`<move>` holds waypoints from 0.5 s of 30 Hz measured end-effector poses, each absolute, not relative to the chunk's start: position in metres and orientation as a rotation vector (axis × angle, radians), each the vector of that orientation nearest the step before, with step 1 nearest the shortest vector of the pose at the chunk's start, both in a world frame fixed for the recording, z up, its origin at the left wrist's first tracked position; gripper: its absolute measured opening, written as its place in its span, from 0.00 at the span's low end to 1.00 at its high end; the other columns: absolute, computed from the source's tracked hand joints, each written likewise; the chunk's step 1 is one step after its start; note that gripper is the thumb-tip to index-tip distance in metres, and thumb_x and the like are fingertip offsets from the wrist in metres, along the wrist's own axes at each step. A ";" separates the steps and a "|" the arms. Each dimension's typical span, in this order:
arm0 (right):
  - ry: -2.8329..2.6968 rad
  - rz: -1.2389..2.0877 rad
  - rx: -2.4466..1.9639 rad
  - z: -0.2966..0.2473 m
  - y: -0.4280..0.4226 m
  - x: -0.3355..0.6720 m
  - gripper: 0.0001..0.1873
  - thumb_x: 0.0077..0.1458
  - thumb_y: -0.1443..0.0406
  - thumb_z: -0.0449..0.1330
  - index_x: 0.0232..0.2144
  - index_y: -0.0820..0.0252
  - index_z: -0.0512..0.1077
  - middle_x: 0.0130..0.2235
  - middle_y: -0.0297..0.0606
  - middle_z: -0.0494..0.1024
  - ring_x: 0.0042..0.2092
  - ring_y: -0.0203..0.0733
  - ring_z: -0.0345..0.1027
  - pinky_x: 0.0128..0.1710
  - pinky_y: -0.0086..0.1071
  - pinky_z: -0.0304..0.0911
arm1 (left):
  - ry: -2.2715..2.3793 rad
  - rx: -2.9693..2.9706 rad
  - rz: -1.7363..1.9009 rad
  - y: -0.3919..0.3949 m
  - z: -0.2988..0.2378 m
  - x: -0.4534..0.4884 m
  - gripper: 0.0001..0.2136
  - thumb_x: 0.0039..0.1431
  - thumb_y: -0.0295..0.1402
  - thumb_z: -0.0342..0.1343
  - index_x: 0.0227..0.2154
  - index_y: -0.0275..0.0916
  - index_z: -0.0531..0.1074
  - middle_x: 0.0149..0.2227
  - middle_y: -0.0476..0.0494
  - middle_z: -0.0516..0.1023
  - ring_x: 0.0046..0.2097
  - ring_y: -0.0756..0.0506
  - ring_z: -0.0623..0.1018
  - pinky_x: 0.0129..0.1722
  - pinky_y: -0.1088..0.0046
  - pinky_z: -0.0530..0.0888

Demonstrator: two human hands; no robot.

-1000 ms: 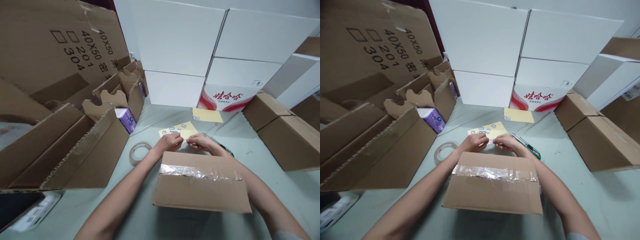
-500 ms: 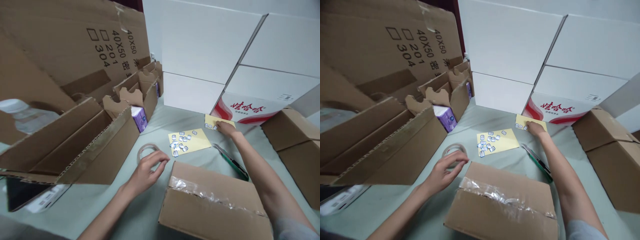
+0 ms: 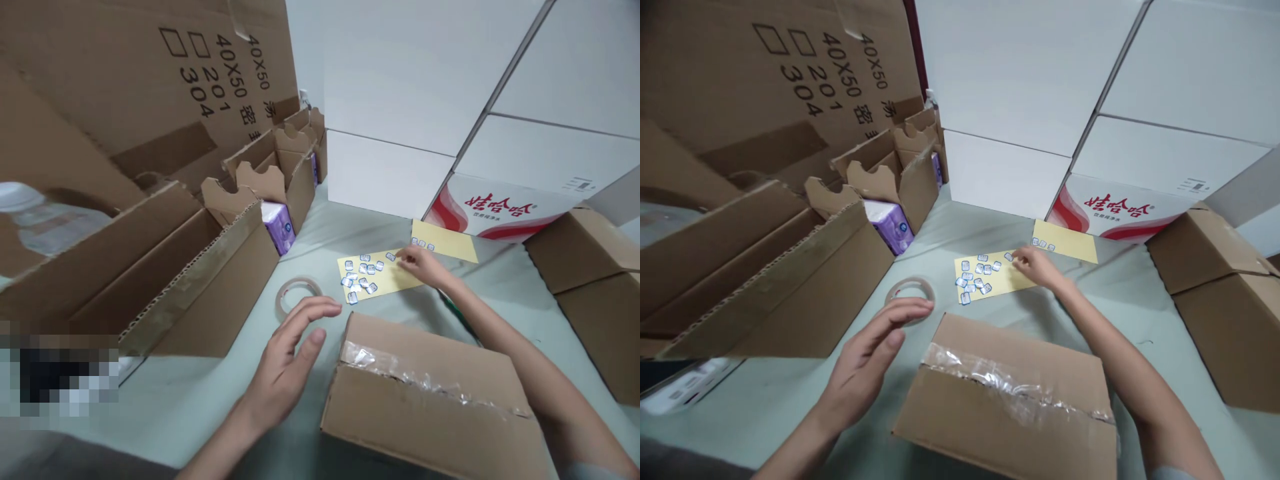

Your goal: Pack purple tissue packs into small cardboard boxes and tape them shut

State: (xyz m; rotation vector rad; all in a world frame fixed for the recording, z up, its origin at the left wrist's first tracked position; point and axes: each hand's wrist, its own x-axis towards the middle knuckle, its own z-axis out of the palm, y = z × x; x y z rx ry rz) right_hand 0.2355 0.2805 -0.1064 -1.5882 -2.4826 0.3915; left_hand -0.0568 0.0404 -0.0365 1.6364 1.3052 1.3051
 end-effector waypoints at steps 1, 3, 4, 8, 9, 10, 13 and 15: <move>-2.523 0.456 -1.509 -0.111 0.275 0.226 0.15 0.66 0.59 0.60 0.51 0.60 0.72 0.51 0.42 0.76 0.47 0.42 0.74 0.47 0.42 0.73 | 1.327 1.607 1.343 0.041 -0.038 -0.057 0.17 0.70 0.47 0.48 0.45 0.45 0.78 0.49 0.40 0.80 0.55 0.39 0.78 0.55 0.62 0.76; -2.557 0.541 -1.411 -0.119 0.270 0.211 0.15 0.66 0.59 0.60 0.52 0.60 0.72 0.51 0.42 0.76 0.47 0.42 0.74 0.47 0.42 0.73 | 1.331 1.622 1.364 0.036 -0.039 -0.058 0.15 0.70 0.45 0.48 0.45 0.46 0.77 0.49 0.41 0.79 0.55 0.40 0.77 0.55 0.63 0.76; -2.557 0.565 -1.389 -0.122 0.270 0.206 0.16 0.66 0.59 0.60 0.52 0.60 0.72 0.51 0.42 0.76 0.47 0.43 0.74 0.48 0.43 0.73 | 1.322 1.666 1.344 0.030 -0.039 -0.059 0.15 0.70 0.44 0.48 0.47 0.46 0.76 0.50 0.40 0.79 0.56 0.40 0.77 0.56 0.63 0.76; -2.520 0.618 -1.385 -0.133 0.279 0.195 0.16 0.66 0.58 0.60 0.52 0.60 0.72 0.53 0.43 0.75 0.49 0.44 0.73 0.49 0.44 0.72 | 1.290 1.931 1.226 0.006 -0.026 -0.062 0.15 0.68 0.42 0.52 0.53 0.49 0.73 0.56 0.38 0.76 0.60 0.35 0.74 0.59 0.55 0.75; -2.504 0.632 -1.390 -0.135 0.281 0.194 0.16 0.66 0.58 0.60 0.52 0.60 0.72 0.53 0.43 0.75 0.49 0.44 0.73 0.49 0.44 0.72 | 1.278 2.003 1.196 0.002 -0.020 -0.062 0.16 0.67 0.41 0.54 0.55 0.50 0.72 0.57 0.37 0.75 0.61 0.34 0.73 0.59 0.53 0.75; -2.486 0.650 -1.391 -0.137 0.282 0.193 0.16 0.66 0.58 0.60 0.52 0.60 0.72 0.53 0.43 0.75 0.49 0.44 0.73 0.49 0.45 0.72 | 1.261 2.077 1.155 -0.001 -0.013 -0.060 0.18 0.65 0.41 0.56 0.57 0.51 0.70 0.59 0.37 0.75 0.63 0.33 0.73 0.59 0.53 0.75; -2.422 0.733 -1.378 -0.141 0.283 0.189 0.17 0.65 0.58 0.61 0.53 0.60 0.71 0.54 0.43 0.75 0.50 0.45 0.73 0.50 0.46 0.72 | 1.170 2.308 0.928 -0.002 0.005 -0.045 0.31 0.60 0.42 0.62 0.65 0.53 0.61 0.64 0.37 0.70 0.67 0.32 0.67 0.63 0.50 0.71; -2.372 0.820 -1.364 -0.140 0.282 0.187 0.17 0.66 0.58 0.60 0.53 0.60 0.71 0.54 0.43 0.74 0.51 0.45 0.73 0.50 0.46 0.72 | 1.060 2.463 0.783 0.003 0.012 -0.024 0.40 0.56 0.46 0.66 0.68 0.46 0.56 0.68 0.33 0.64 0.71 0.30 0.60 0.67 0.48 0.65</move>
